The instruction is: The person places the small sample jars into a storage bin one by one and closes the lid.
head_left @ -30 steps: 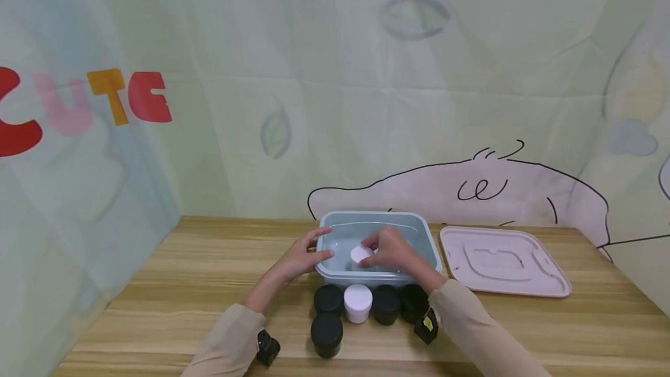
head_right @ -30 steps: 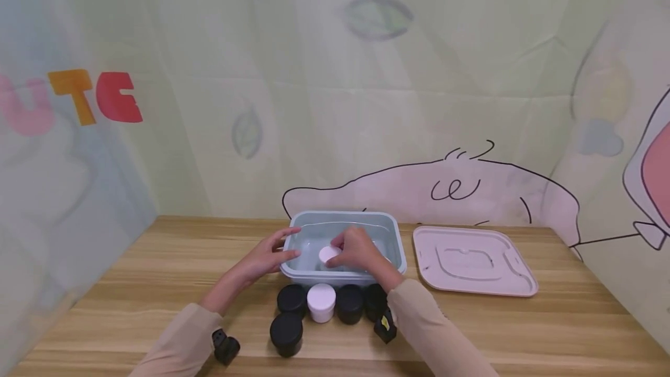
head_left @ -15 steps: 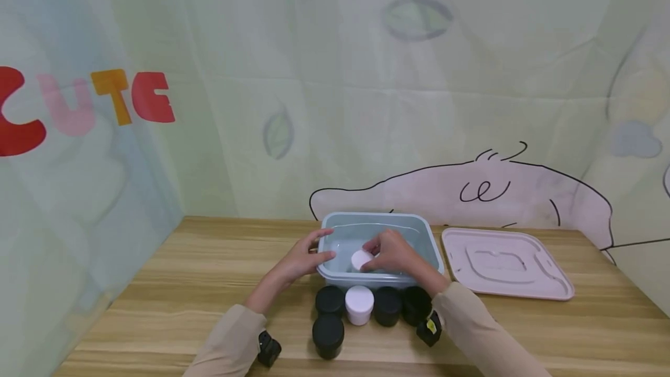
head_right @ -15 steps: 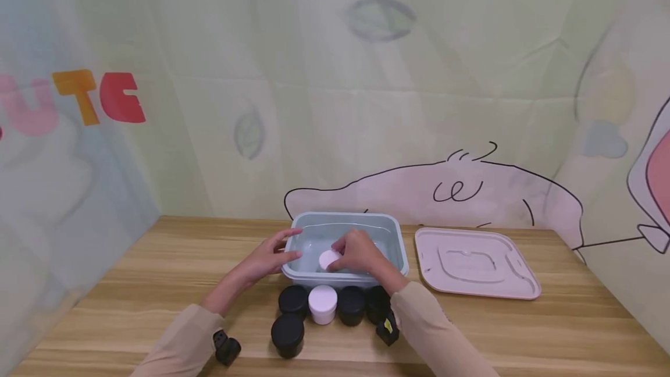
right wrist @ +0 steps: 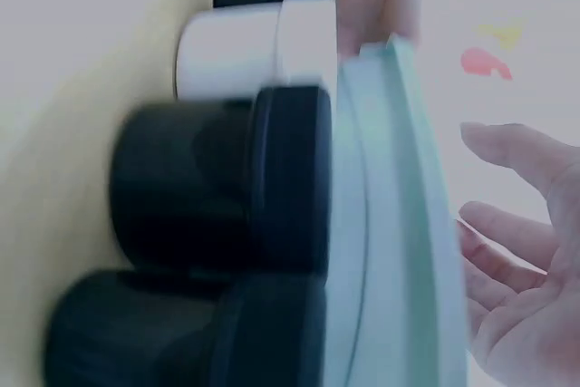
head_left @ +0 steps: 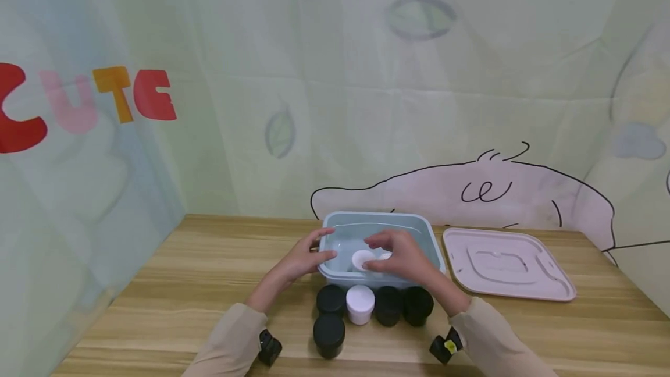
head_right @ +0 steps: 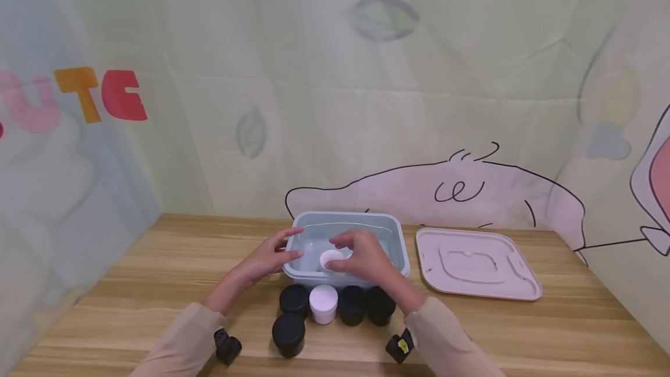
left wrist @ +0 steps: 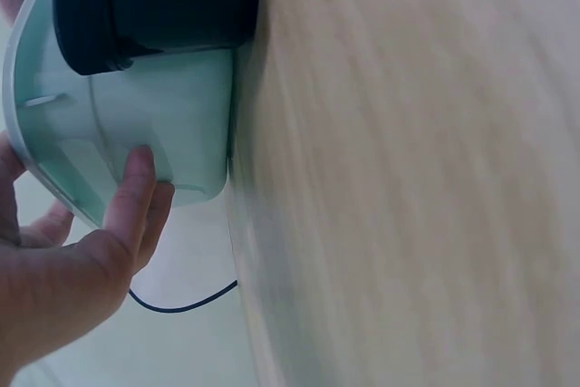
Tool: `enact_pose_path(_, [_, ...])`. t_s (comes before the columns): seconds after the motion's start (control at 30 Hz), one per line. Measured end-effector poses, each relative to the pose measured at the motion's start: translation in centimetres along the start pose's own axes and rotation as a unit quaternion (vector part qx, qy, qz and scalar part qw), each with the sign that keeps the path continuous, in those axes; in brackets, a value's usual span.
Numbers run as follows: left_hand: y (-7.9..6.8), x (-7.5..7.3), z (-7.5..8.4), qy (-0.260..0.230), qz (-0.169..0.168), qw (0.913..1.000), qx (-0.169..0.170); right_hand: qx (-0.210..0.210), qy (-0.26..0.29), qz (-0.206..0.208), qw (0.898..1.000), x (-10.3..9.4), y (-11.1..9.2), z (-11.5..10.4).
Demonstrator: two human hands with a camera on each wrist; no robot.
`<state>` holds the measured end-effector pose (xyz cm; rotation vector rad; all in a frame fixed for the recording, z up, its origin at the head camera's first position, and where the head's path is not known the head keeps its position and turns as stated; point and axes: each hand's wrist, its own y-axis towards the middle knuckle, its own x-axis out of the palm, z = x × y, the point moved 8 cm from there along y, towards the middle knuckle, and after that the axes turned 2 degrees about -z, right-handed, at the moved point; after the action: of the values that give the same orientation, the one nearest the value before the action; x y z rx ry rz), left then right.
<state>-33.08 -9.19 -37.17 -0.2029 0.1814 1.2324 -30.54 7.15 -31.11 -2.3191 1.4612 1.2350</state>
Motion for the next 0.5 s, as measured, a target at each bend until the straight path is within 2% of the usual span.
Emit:
enact_pose_path(0.13, [-0.1,-0.1,0.1,0.001,0.005,1.0,0.0,-0.029,0.033,0.001,0.999,0.2,-1.2,-1.6])
enact_pose_path(0.23, [-0.1,-0.1,0.1,0.003,0.006,1.0,0.0,-0.031,0.057,-0.007,0.998,0.7,-2.0,-2.4])
enact_pose_path(0.5, [-0.1,0.1,0.1,0.005,-0.004,1.0,0.004,-0.039,0.106,-0.055,0.992,3.1,-3.9,-4.4])
